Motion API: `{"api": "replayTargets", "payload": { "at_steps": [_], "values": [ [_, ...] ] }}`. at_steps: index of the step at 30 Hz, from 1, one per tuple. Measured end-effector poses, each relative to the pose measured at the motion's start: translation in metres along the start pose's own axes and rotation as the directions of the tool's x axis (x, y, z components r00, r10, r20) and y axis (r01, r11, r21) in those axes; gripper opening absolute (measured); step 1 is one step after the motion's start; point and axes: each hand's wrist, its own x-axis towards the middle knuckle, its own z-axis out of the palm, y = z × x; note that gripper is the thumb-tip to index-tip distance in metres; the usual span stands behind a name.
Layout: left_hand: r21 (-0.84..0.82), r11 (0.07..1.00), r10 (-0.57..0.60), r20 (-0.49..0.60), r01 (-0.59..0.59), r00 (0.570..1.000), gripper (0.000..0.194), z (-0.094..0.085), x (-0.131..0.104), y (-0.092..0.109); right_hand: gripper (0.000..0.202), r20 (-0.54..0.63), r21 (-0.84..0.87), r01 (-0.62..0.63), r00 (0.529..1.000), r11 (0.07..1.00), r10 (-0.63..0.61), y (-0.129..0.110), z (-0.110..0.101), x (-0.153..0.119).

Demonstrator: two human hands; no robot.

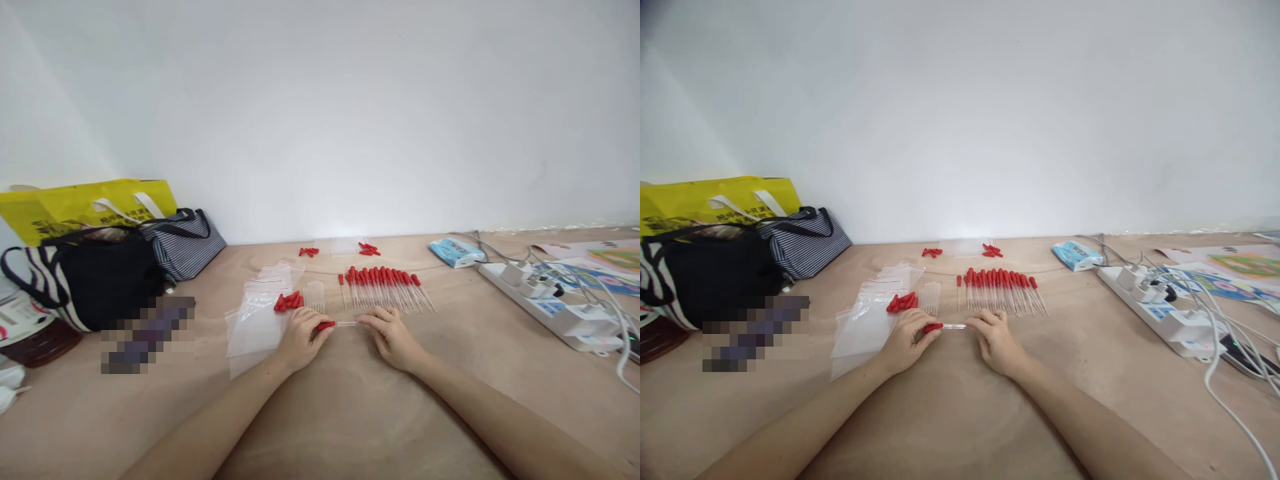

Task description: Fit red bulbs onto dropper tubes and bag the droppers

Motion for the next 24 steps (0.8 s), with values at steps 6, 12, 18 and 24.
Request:
{"api": "replayTargets", "payload": {
  "at_steps": [6, 12, 18, 24],
  "values": [
    [-0.05, 0.998, 0.031, -0.013, -0.031, 0.999, 0.01, 0.001, -0.001, -0.001, 0.029, 0.012, -0.001, -0.001, 1.0, 1.0, 0.001, -0.002, 0.002, 0.001],
    [-0.055, 0.998, -0.025, -0.017, 0.024, 1.0, 0.014, 0.001, -0.001, 0.0, 0.026, 0.016, 0.006, 0.021, 1.0, 1.0, -0.021, -0.008, 0.003, 0.003],
    [-0.107, 0.989, -0.102, -0.008, 0.101, 0.995, 0.016, 0.002, 0.0, 0.004, 0.022, 0.018, 0.013, 0.02, 1.0, 1.0, -0.02, -0.011, 0.007, 0.001],
    [-0.105, 0.994, 0.0, 0.06, 0.006, 0.998, 0.02, 0.002, -0.002, 0.004, 0.023, 0.086, -0.002, 0.077, 0.993, 0.997, -0.077, -0.004, -0.001, 0.002]
  ]
}}
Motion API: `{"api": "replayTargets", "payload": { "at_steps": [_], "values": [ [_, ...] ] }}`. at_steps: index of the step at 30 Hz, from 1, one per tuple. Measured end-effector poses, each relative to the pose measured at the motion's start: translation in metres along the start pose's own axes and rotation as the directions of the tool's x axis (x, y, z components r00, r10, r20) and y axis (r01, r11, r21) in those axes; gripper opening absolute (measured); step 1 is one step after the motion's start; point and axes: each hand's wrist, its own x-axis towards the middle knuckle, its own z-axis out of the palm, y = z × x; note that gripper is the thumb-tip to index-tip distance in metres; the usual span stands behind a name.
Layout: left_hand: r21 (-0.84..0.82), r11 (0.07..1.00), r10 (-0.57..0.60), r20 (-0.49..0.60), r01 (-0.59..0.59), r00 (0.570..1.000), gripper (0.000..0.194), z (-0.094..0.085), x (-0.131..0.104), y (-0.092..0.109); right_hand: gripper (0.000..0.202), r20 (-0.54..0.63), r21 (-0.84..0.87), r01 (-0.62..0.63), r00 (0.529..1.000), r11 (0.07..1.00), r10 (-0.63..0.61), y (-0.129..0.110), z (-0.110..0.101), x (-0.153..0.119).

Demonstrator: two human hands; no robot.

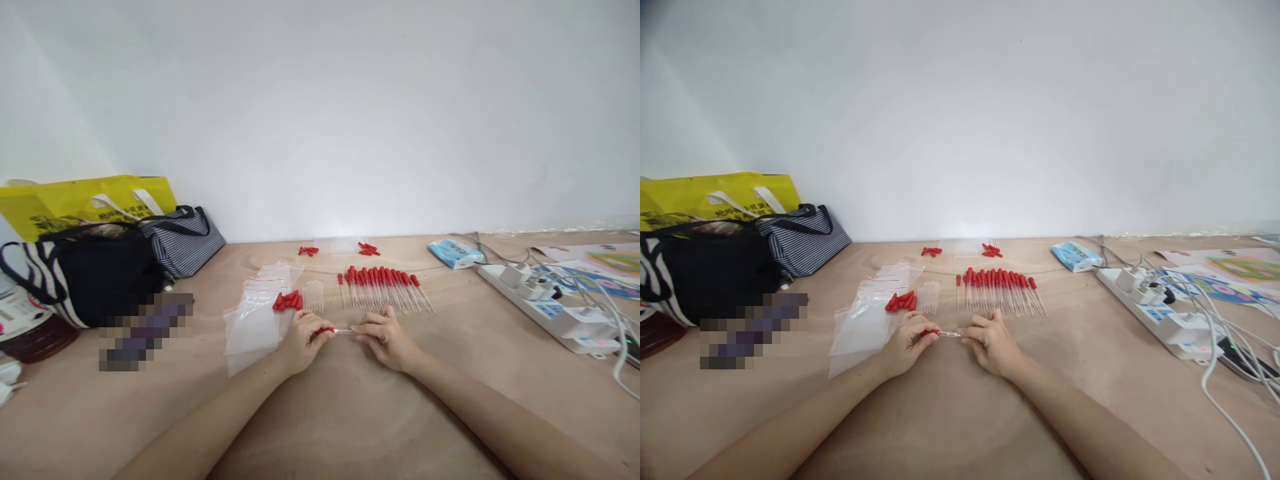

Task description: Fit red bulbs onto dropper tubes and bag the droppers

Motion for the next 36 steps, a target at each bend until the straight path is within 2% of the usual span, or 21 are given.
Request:
{"api": "replayTargets", "payload": {
  "at_steps": [6, 18, 22, 28, 30, 32, 34, 35, 36],
  "values": [
    [0.065, 0.993, 0.092, 0.03, -0.094, 0.995, 0.022, 0.003, -0.004, 0.0, 0.025, -0.021, -0.054, 0.033, 0.999, 0.998, -0.035, -0.004, -0.005, 0.0],
    [0.144, 0.973, 0.169, 0.102, -0.182, 0.98, 0.024, 0.0, -0.002, 0.01, 0.026, -0.01, -0.038, 0.004, 1.0, 0.999, -0.005, -0.014, 0.007, 0.001],
    [0.178, 0.962, 0.193, 0.084, -0.205, 0.978, 0.022, -0.001, -0.002, 0.008, 0.027, 0.02, -0.037, -0.012, 1.0, 0.999, 0.013, -0.014, 0.004, 0.004],
    [0.255, 0.95, 0.182, 0.009, -0.178, 0.983, 0.018, -0.005, -0.001, 0.001, 0.019, 0.04, -0.185, -0.008, 0.999, 0.983, 0.015, -0.022, -0.009, 0.01],
    [0.268, 0.95, 0.179, -0.051, -0.159, 0.983, 0.017, -0.005, -0.002, -0.001, 0.019, 0.065, -0.204, -0.011, 0.998, 0.979, 0.025, -0.022, -0.009, 0.01],
    [0.257, 0.965, 0.111, -0.189, -0.06, 0.976, 0.023, -0.003, -0.004, -0.003, 0.019, 0.048, -0.204, -0.087, 0.994, 0.975, 0.099, -0.017, -0.008, 0.01],
    [0.206, 0.976, 0.0, -0.286, 0.062, 0.958, 0.024, 0.0, -0.005, -0.005, 0.02, -0.032, -0.169, -0.242, 0.97, 0.955, 0.24, -0.009, -0.004, 0.013],
    [0.174, 0.981, -0.042, -0.26, 0.09, 0.965, 0.019, 0.001, -0.006, -0.005, 0.021, -0.083, -0.138, -0.327, 0.944, 0.935, 0.318, -0.005, -0.002, 0.015],
    [0.143, 0.986, -0.06, -0.182, 0.087, 0.981, 0.014, 0.001, -0.006, -0.005, 0.021, -0.132, -0.105, -0.405, 0.911, 0.908, 0.391, -0.001, 0.0, 0.019]
  ]
}}
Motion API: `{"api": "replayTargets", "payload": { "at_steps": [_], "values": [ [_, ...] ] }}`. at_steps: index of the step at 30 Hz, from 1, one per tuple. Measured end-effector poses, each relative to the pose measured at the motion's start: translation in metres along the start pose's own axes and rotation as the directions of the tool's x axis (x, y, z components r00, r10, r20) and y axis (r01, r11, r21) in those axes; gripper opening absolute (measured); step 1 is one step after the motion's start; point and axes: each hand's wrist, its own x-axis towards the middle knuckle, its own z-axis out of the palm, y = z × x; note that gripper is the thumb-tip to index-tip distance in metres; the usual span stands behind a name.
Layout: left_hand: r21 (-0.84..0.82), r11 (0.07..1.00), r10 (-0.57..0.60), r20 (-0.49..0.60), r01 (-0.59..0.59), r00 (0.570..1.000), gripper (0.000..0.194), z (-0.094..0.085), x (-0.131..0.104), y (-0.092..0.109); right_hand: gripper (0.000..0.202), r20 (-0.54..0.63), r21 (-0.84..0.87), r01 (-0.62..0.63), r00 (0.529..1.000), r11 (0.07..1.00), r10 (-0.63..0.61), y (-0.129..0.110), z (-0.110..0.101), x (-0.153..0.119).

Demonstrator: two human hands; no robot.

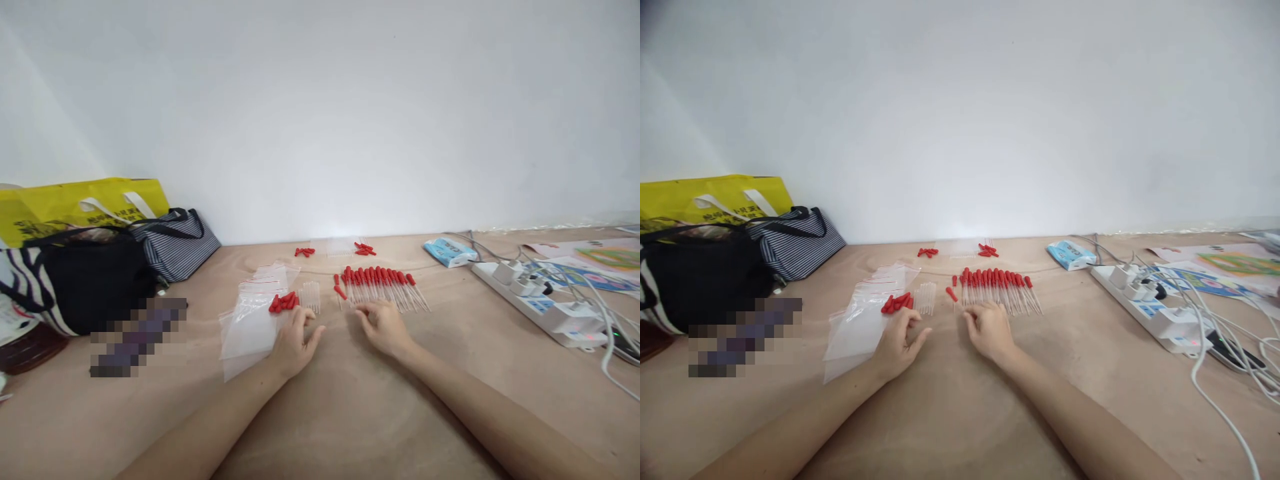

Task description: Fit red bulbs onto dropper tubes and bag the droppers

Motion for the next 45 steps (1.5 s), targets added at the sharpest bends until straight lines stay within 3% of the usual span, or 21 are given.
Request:
{"api": "replayTargets", "payload": {
  "at_steps": [3, 5, 13, 22, 24, 27, 29, 30, 33, 36, 45],
  "values": [
    [-0.107, 0.992, 0.098, 0.306, -0.068, 0.947, 0.011, -0.001, 0.0, 0.001, 0.022, -0.079, 0.022, -0.176, 0.981, 0.984, 0.177, -0.001, 0.011, 0.017],
    [-0.15, 0.986, 0.129, 0.37, -0.078, 0.92, 0.013, -0.002, 0.001, 0.002, 0.02, -0.103, -0.027, -0.235, 0.968, 0.972, 0.231, -0.007, 0.019, 0.029],
    [-0.186, 0.983, 0.072, 0.367, -0.003, 0.927, 0.01, -0.003, 0.002, 0.001, 0.017, -0.095, -0.256, -0.33, 0.944, 0.908, 0.317, -0.023, 0.044, 0.06],
    [-0.195, 0.981, 0.096, 0.366, -0.025, 0.925, 0.01, -0.004, 0.001, 0.002, 0.023, -0.092, -0.253, -0.256, 0.966, 0.933, 0.241, -0.02, 0.042, 0.057],
    [-0.16, 0.986, 0.103, 0.307, -0.055, 0.946, 0.009, -0.005, 0.002, 0.002, 0.025, -0.089, -0.246, -0.24, 0.97, 0.939, 0.225, -0.025, 0.039, 0.056],
    [-0.002, 0.999, 0.038, 0.028, -0.038, 0.999, 0.009, -0.012, 0.008, -0.004, 0.026, -0.007, -0.253, -0.237, 0.97, 0.938, 0.243, -0.038, 0.038, 0.058],
    [0.127, 0.99, -0.033, -0.146, 0.052, 0.989, 0.009, -0.02, 0.014, -0.016, 0.028, 0.069, -0.262, -0.265, 0.954, 0.928, 0.292, -0.049, 0.04, 0.061],
    [0.189, 0.977, -0.065, -0.177, 0.098, 0.982, 0.007, -0.024, 0.017, -0.024, 0.029, 0.097, -0.264, -0.284, 0.943, 0.922, 0.318, -0.053, 0.041, 0.063],
    [0.315, 0.923, -0.183, -0.153, 0.223, 0.971, 0.005, -0.036, 0.022, -0.048, 0.031, 0.126, -0.259, -0.338, 0.917, 0.905, 0.379, -0.065, 0.048, 0.071],
    [0.309, 0.899, -0.294, -0.098, 0.31, 0.951, 0.011, -0.039, 0.022, -0.063, 0.029, 0.133, -0.256, -0.377, 0.898, 0.89, 0.419, -0.07, 0.053, 0.078],
    [0.252, 0.877, -0.391, -0.119, 0.408, 0.913, 0.009, -0.03, 0.022, -0.068, 0.027, 0.178, -0.241, -0.437, 0.858, 0.866, 0.482, -0.067, 0.058, 0.087]
  ]
}}
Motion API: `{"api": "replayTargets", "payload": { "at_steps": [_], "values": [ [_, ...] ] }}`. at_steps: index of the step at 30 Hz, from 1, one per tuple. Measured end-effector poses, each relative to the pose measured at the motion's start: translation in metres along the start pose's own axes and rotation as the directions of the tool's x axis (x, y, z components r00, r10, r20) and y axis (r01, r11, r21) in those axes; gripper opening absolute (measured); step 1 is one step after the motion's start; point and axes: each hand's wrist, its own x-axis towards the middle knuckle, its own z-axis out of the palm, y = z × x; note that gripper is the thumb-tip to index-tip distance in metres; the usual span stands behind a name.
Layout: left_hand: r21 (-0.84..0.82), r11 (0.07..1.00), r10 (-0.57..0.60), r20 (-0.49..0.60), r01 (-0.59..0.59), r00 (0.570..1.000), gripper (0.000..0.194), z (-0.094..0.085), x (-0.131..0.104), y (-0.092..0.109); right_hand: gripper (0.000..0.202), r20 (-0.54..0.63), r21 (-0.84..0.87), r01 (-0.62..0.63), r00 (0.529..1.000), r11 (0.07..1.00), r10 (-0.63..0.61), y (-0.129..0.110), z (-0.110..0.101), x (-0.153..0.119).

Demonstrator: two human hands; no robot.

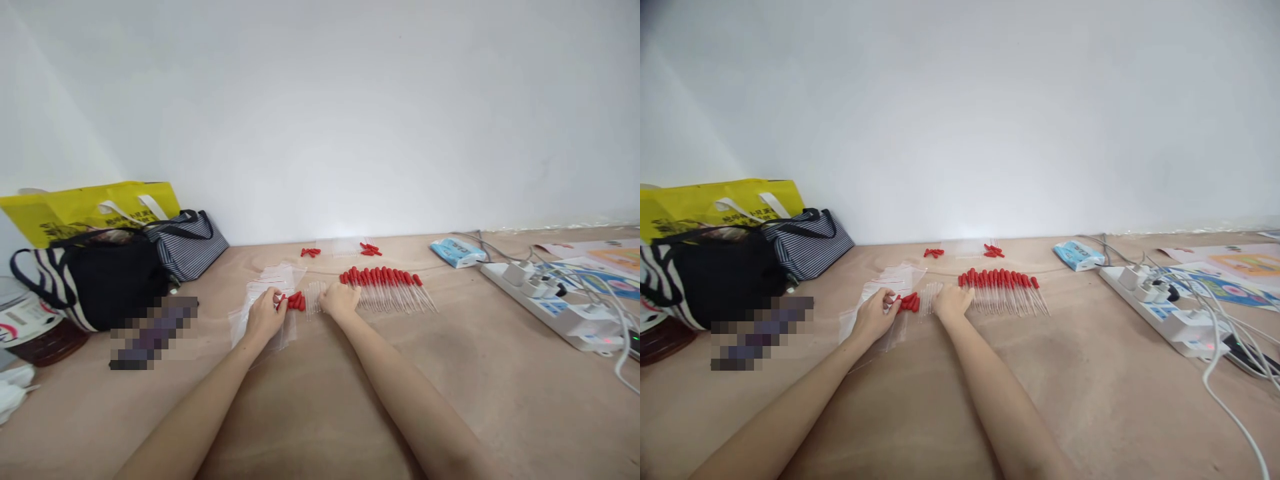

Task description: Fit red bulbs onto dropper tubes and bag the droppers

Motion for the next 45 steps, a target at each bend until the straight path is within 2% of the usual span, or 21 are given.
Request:
{"api": "replayTargets", "payload": {
  "at_steps": [3, 5, 8, 10, 12, 16, 17, 18, 20, 24, 28, 32, 35, 41, 45],
  "values": [
    [-0.002, 0.998, 0.055, -0.141, -0.055, 0.988, 0.005, -0.001, 0.001, -0.001, 0.028, 0.002, 0.006, -0.001, 1.0, 1.0, 0.001, 0.0, 0.001, 0.001],
    [-0.006, 0.993, 0.109, -0.25, -0.114, 0.962, 0.003, -0.002, -0.001, 0.002, 0.028, -0.005, 0.011, 0.0, 1.0, 1.0, 0.0, -0.001, 0.001, 0.001],
    [-0.088, 0.974, 0.17, -0.312, -0.206, 0.935, 0.005, -0.004, -0.009, 0.014, 0.029, -0.024, 0.014, 0.013, 1.0, 1.0, -0.013, 0.0, -0.003, -0.001],
    [-0.196, 0.937, 0.237, -0.253, -0.29, 0.938, 0.007, -0.004, -0.017, 0.025, 0.03, -0.037, 0.01, 0.04, 0.999, 0.999, -0.04, 0.006, -0.008, -0.004],
    [-0.297, 0.876, 0.357, -0.131, -0.38, 0.925, 0.008, -0.003, -0.026, 0.037, 0.03, -0.042, 0.004, 0.091, 0.995, 0.996, -0.09, 0.018, -0.016, -0.01],
    [-0.377, 0.797, 0.545, 0.109, -0.473, 0.831, 0.013, -0.002, -0.041, 0.054, 0.023, -0.041, 0.016, 0.232, 0.972, 0.973, -0.231, 0.063, -0.031, -0.026],
    [-0.385, 0.788, 0.568, 0.156, -0.48, 0.808, 0.015, -0.001, -0.043, 0.057, 0.021, -0.039, 0.036, 0.291, 0.956, 0.956, -0.289, 0.076, -0.033, -0.03],
    [-0.392, 0.782, 0.585, 0.195, -0.484, 0.788, 0.016, -0.001, -0.044, 0.058, 0.02, -0.041, 0.092, 0.398, 0.917, 0.913, -0.396, 0.089, -0.036, -0.033],
    [-0.4, 0.779, 0.597, 0.237, -0.483, 0.767, 0.019, 0.0, -0.045, 0.059, 0.018, -0.083, 0.179, 0.531, 0.847, 0.829, -0.525, 0.111, -0.038, -0.037],
    [-0.398, 0.802, 0.558, 0.229, -0.446, 0.798, 0.022, 0.005, -0.044, 0.059, 0.015, -0.196, 0.234, 0.681, 0.732, 0.693, -0.653, 0.133, -0.033, -0.043],
    [-0.374, 0.831, 0.507, 0.202, -0.412, 0.838, 0.015, 0.013, -0.044, 0.063, 0.024, -0.282, 0.127, 0.738, 0.668, 0.663, -0.689, 0.133, -0.023, -0.051],
    [-0.367, 0.844, 0.463, 0.132, -0.391, 0.876, 0.015, 0.014, -0.045, 0.069, 0.019, -0.319, 0.132, 0.712, 0.69, 0.69, -0.65, 0.129, -0.018, -0.059],
    [-0.364, 0.855, 0.437, 0.121, -0.37, 0.891, 0.015, 0.009, -0.046, 0.07, 0.015, -0.312, 0.159, 0.698, 0.707, 0.698, -0.635, 0.126, -0.018, -0.064],
    [-0.346, 0.837, 0.502, 0.176, -0.424, 0.847, 0.019, 0.003, -0.048, 0.068, 0.014, -0.295, 0.172, 0.734, 0.675, 0.657, -0.676, 0.123, -0.018, -0.068],
    [-0.348, 0.838, 0.505, 0.196, -0.421, 0.841, 0.02, 0.003, -0.049, 0.069, 0.013, -0.3, 0.141, 0.754, 0.65, 0.641, -0.698, 0.122, -0.019, -0.069]
  ]
}}
